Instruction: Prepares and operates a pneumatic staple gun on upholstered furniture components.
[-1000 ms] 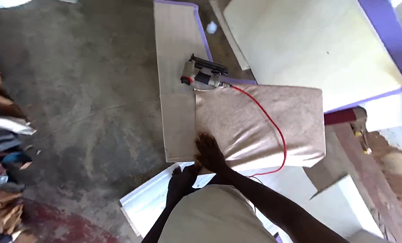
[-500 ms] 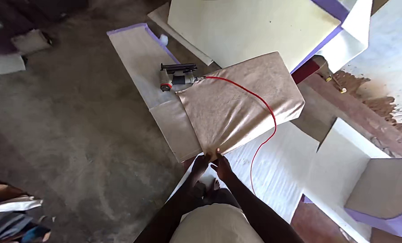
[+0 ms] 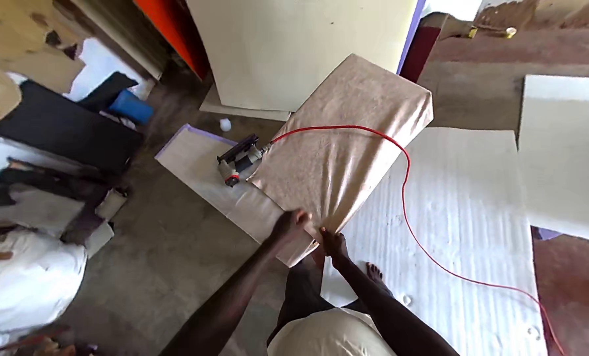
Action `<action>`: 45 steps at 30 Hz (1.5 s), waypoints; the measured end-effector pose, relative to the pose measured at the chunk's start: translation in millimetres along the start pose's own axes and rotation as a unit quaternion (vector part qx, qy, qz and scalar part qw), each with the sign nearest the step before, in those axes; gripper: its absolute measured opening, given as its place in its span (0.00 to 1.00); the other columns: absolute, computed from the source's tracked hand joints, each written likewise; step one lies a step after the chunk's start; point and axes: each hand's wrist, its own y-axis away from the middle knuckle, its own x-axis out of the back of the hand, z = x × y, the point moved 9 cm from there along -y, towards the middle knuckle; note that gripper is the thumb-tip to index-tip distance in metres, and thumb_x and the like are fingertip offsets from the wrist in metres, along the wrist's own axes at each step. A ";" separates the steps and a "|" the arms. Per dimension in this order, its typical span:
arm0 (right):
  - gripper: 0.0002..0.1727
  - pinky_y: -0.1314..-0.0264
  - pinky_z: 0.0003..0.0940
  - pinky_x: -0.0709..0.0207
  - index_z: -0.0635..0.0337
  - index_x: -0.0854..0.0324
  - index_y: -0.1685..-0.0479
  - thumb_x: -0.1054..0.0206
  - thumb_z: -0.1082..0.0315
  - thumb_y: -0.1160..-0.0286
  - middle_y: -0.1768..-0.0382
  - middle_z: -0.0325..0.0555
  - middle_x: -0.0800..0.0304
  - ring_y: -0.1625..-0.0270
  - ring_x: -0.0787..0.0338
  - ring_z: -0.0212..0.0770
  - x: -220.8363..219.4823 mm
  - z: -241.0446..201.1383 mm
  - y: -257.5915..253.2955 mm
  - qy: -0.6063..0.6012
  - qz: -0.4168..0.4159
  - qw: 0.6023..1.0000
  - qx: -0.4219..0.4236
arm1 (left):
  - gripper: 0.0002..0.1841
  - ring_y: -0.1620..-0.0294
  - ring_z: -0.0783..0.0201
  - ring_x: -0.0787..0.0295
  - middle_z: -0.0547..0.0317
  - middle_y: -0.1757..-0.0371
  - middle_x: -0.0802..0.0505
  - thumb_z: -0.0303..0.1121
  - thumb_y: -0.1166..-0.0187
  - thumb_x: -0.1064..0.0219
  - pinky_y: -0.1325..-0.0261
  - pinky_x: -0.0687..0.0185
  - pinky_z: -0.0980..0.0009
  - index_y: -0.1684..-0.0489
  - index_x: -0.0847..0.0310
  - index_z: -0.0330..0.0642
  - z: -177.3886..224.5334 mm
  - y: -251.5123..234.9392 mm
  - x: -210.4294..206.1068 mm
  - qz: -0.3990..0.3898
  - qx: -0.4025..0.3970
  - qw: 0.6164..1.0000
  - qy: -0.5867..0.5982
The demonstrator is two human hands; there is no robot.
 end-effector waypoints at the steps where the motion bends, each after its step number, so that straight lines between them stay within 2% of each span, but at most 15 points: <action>1: 0.24 0.80 0.34 0.29 0.61 0.21 0.50 0.33 0.45 0.19 0.78 0.43 0.22 0.83 0.27 0.35 -1.2 1.4 2.6 -0.019 0.014 1.000 0.003 | 0.23 0.43 0.48 0.09 0.44 0.47 0.07 0.49 0.09 0.46 0.34 0.17 0.44 0.36 0.16 0.38 8.8 -21.9 36.0 0.075 -0.060 0.994 -0.048; 4: 0.21 0.84 0.29 0.33 0.61 0.19 0.62 0.36 0.49 0.15 0.84 0.39 0.24 0.87 0.31 0.32 -10.0 1.3 7.8 -0.106 0.065 0.992 0.032 | 0.36 0.07 0.47 0.43 0.45 0.12 0.29 0.58 0.11 0.50 0.06 0.50 0.50 0.13 0.34 0.38 37.0 -88.3 105.4 0.204 -0.248 0.933 -0.162; 7: 0.20 0.83 0.26 0.34 0.58 0.19 0.61 0.37 0.49 0.14 0.82 0.38 0.21 0.86 0.31 0.29 -16.7 6.2 14.0 -0.161 0.095 0.982 0.037 | 0.46 0.03 0.42 0.66 0.43 0.04 0.48 0.66 0.13 0.56 0.04 0.73 0.41 0.06 0.50 0.36 27.7 -139.6 113.9 0.209 -0.348 0.883 -0.236; 11: 0.21 0.86 0.25 0.38 0.55 0.19 0.63 0.34 0.45 0.18 0.85 0.37 0.27 0.89 0.35 0.29 -18.3 23.9 10.6 -0.187 0.151 0.970 0.034 | 0.47 0.02 0.44 0.66 0.49 0.03 0.50 0.73 0.17 0.61 0.05 0.72 0.38 0.04 0.50 0.48 -29.6 -149.9 51.2 0.118 -0.356 0.880 -0.292; 14: 0.24 0.85 0.27 0.37 0.53 0.20 0.64 0.34 0.39 0.22 0.86 0.35 0.28 0.88 0.35 0.29 -18.6 31.2 4.0 -0.159 0.175 0.971 0.042 | 0.49 0.02 0.44 0.68 0.48 0.02 0.54 0.73 0.17 0.65 0.05 0.73 0.40 0.04 0.52 0.44 -32.7 -135.3 27.3 0.081 -0.403 0.849 -0.330; 21: 0.23 0.85 0.26 0.35 0.59 0.18 0.59 0.34 0.45 0.18 0.82 0.38 0.21 0.87 0.31 0.29 -18.5 25.9 -7.1 -0.215 0.179 0.959 0.049 | 0.63 0.02 0.44 0.68 0.46 0.03 0.54 0.85 0.31 0.64 0.04 0.70 0.42 0.04 0.54 0.40 -14.0 -60.9 -45.8 -0.052 -0.561 0.742 -0.362; 27: 0.22 0.84 0.26 0.34 0.62 0.17 0.60 0.35 0.48 0.16 0.79 0.40 0.16 0.86 0.29 0.28 -21.0 8.8 2.6 -0.220 0.189 0.954 0.071 | 0.54 0.02 0.46 0.74 0.45 0.02 0.59 0.76 0.19 0.66 0.04 0.75 0.44 0.04 0.56 0.37 -5.7 -58.0 -55.9 -0.121 -0.588 0.711 -0.366; 29: 0.23 0.79 0.29 0.28 0.64 0.16 0.58 0.36 0.49 0.15 0.76 0.43 0.13 0.82 0.23 0.31 -19.3 5.0 5.4 -0.203 0.187 0.958 0.078 | 0.45 0.02 0.48 0.68 0.47 0.03 0.52 0.67 0.12 0.67 0.04 0.69 0.47 0.06 0.48 0.40 2.4 -60.8 -52.6 -0.160 -0.582 0.720 -0.343; 30: 0.24 0.71 0.34 0.17 0.65 0.16 0.54 0.37 0.49 0.14 0.70 0.46 0.09 0.75 0.14 0.35 -18.8 6.0 5.8 -0.195 0.179 0.961 0.076 | 0.39 0.03 0.47 0.61 0.47 0.04 0.45 0.61 0.09 0.64 0.05 0.62 0.48 0.08 0.41 0.42 10.3 -62.3 -50.4 -0.175 -0.580 0.725 -0.328; 33: 0.27 0.61 0.45 0.15 0.67 0.15 0.58 0.36 0.46 0.16 0.69 0.51 0.09 0.68 0.11 0.42 -16.4 20.6 -1.8 -0.183 0.191 0.961 0.082 | 0.26 0.06 0.47 0.49 0.48 0.09 0.34 0.49 0.06 0.54 0.08 0.47 0.49 0.14 0.30 0.51 46.5 -65.7 -55.6 -0.166 -0.619 0.700 -0.316; 36: 0.29 0.58 0.53 0.14 0.65 0.13 0.62 0.37 0.42 0.18 0.70 0.52 0.09 0.66 0.09 0.47 -11.4 29.8 -8.8 -0.148 0.205 0.961 0.114 | 0.26 0.04 0.48 0.55 0.51 0.07 0.36 0.47 0.08 0.50 0.04 0.61 0.47 0.12 0.32 0.56 78.9 -62.6 -89.2 -0.198 -0.696 0.614 -0.315; 38: 0.25 0.64 0.52 0.17 0.62 0.14 0.68 0.37 0.47 0.18 0.75 0.48 0.13 0.71 0.12 0.45 -9.5 32.6 -10.6 -0.121 0.230 0.958 0.124 | 0.25 0.06 0.47 0.46 0.51 0.15 0.23 0.47 0.09 0.50 0.04 0.63 0.46 0.20 0.23 0.50 84.3 -60.9 -117.2 -0.273 -0.714 0.539 -0.353; 41: 0.16 0.59 0.52 0.18 0.59 0.11 0.61 0.36 0.55 0.20 0.71 0.47 0.11 0.67 0.11 0.43 -9.2 37.1 -8.4 -0.111 0.266 0.948 0.132 | 0.19 0.35 0.50 0.15 0.52 0.51 0.08 0.46 0.11 0.46 0.17 0.36 0.49 0.55 0.14 0.42 79.1 -55.5 -147.2 -0.331 -0.731 0.438 -0.406; 43: 0.14 0.54 0.52 0.16 0.59 0.11 0.53 0.35 0.58 0.18 0.65 0.48 0.08 0.62 0.09 0.43 -9.3 40.1 -10.3 -0.152 0.290 0.934 0.145 | 0.17 0.49 0.51 0.10 0.53 0.61 0.08 0.43 0.13 0.44 0.34 0.23 0.50 0.62 0.15 0.41 81.1 -56.9 -154.5 -0.335 -0.731 0.425 -0.415; 45: 0.14 0.66 0.44 0.18 0.61 0.12 0.50 0.35 0.59 0.18 0.68 0.48 0.10 0.71 0.14 0.40 -20.4 45.1 -8.2 -0.247 0.306 0.908 0.146 | 0.18 0.54 0.52 0.09 0.53 0.64 0.08 0.44 0.12 0.45 0.39 0.20 0.51 0.63 0.15 0.41 80.5 -56.7 -154.0 -0.342 -0.723 0.431 -0.417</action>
